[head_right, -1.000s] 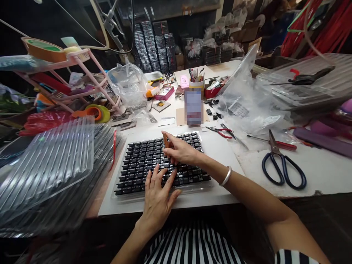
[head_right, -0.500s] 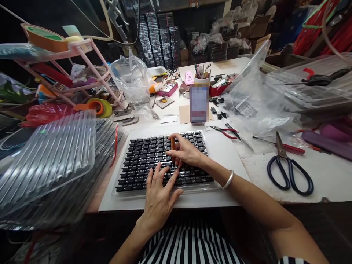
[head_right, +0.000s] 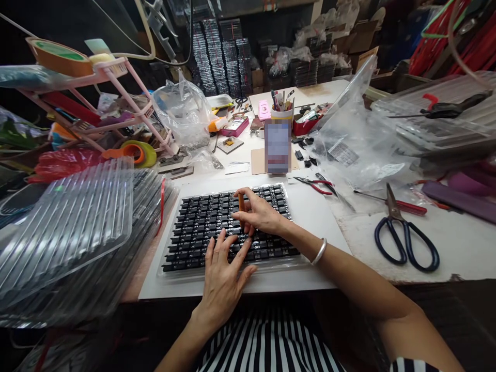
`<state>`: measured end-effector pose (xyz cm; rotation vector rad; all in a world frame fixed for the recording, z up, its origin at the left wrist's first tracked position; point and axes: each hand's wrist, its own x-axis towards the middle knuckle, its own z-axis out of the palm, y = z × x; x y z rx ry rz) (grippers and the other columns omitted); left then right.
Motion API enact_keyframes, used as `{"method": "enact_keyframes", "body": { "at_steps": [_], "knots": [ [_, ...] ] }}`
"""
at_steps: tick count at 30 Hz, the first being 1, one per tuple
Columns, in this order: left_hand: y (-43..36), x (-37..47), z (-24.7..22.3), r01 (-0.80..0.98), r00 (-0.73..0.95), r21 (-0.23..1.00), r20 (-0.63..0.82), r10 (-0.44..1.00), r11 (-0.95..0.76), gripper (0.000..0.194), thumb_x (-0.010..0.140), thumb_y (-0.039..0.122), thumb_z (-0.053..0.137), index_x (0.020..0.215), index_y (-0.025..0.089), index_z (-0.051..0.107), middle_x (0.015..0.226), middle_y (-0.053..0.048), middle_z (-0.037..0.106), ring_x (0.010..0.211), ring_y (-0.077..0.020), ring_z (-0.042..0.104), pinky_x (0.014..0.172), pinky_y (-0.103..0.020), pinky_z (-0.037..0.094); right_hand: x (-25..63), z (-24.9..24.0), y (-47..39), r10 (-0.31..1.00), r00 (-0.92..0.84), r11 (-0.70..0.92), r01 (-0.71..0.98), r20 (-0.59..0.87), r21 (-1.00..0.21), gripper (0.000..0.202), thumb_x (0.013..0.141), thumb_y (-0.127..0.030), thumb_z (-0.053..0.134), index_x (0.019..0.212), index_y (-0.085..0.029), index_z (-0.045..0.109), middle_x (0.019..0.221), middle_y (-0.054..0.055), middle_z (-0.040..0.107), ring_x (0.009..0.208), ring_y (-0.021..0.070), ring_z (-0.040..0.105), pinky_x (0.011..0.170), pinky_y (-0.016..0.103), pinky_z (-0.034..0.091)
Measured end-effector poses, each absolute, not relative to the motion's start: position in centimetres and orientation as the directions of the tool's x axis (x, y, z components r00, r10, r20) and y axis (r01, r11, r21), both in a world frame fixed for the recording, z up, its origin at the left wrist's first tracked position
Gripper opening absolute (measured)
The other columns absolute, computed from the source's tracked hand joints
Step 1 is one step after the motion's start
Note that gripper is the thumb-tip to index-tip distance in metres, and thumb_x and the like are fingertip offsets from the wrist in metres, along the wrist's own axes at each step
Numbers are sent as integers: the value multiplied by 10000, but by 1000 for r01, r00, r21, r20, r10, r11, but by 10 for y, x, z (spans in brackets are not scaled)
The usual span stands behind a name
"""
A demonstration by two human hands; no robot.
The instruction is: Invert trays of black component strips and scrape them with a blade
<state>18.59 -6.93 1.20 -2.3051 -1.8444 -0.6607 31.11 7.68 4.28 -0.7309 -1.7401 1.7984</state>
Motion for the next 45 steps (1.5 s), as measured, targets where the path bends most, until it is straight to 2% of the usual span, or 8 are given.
{"method": "enact_keyframes", "body": {
  "at_steps": [7, 14, 22, 25, 28, 35, 39, 45],
  "knots": [
    [-68, 187, 13, 956, 156, 169, 405, 901, -241, 416, 883, 374, 520, 1277, 245, 558, 1257, -125, 535, 1327, -337, 364, 1080, -574, 292, 304, 46, 78, 697, -717, 96, 121, -20, -988, 412, 818, -318, 630, 1123, -243, 364, 631, -71, 545, 412, 83, 504, 343, 184, 424],
    [-68, 188, 13, 957, 137, 189, 376, 916, -220, 418, 881, 353, 530, 1287, 253, 544, 1274, -118, 521, 1346, -325, 342, 1096, -569, 270, 290, 53, 76, 705, -708, 316, 258, 44, -913, 357, 767, -202, 664, 1024, -230, 417, 684, -68, 513, 506, 58, 473, 456, 190, 395],
    [-73, 177, 19, 925, 201, 219, 412, 889, -311, 447, 893, 288, 517, 1330, 206, 473, 1314, -126, 488, 1369, -298, 302, 1098, -554, 277, 318, 61, 80, 867, -489, 49, -105, 95, -993, 483, 809, -274, 606, 1221, -235, 359, 761, -38, 547, 475, 57, 516, 377, 171, 391],
    [-75, 166, 22, 917, 198, 231, 443, 874, -325, 388, 895, 231, 505, 1275, 150, 502, 1275, -140, 512, 1358, -291, 322, 1092, -548, 294, 329, 62, 82, 842, -536, -58, -206, 63, -977, 459, 808, -322, 634, 1175, -232, 372, 793, -22, 574, 463, 67, 557, 340, 160, 376],
    [-75, 159, 24, 918, 210, 214, 449, 869, -333, 336, 891, 209, 511, 1217, 133, 530, 1221, -137, 549, 1326, -283, 369, 1089, -553, 298, 332, 61, 84, 794, -607, -164, -265, 32, -950, 484, 821, -360, 633, 1209, -238, 371, 786, -16, 587, 540, 117, 629, 402, 190, 463],
    [-68, 170, 25, 926, 283, 131, 378, 882, -353, 442, 892, 290, 522, 1320, 189, 480, 1286, -132, 524, 1348, -311, 329, 1078, -572, 298, 329, 55, 78, 817, -576, -77, -170, 36, -982, 636, 816, -271, 639, 1360, -208, 316, 714, -42, 571, 520, 68, 516, 407, 167, 390],
    [-67, 176, 21, 937, 273, 115, 348, 897, -330, 449, 890, 328, 521, 1323, 210, 495, 1290, -127, 517, 1353, -325, 317, 1079, -583, 287, 324, 49, 72, 765, -644, -22, -62, 23, -998, 595, 878, -227, 502, 1414, -191, 248, 815, 4, 619, 538, 66, 517, 444, 181, 429],
    [-67, 177, 18, 934, 244, 157, 373, 895, -320, 427, 891, 339, 518, 1302, 223, 522, 1272, -111, 540, 1357, -314, 320, 1097, -571, 260, 321, 43, 72, 738, -674, 12, -25, 26, -1000, 495, 879, -209, 479, 1346, -203, 313, 811, 1, 627, 490, 51, 501, 406, 162, 409]
  ]
}}
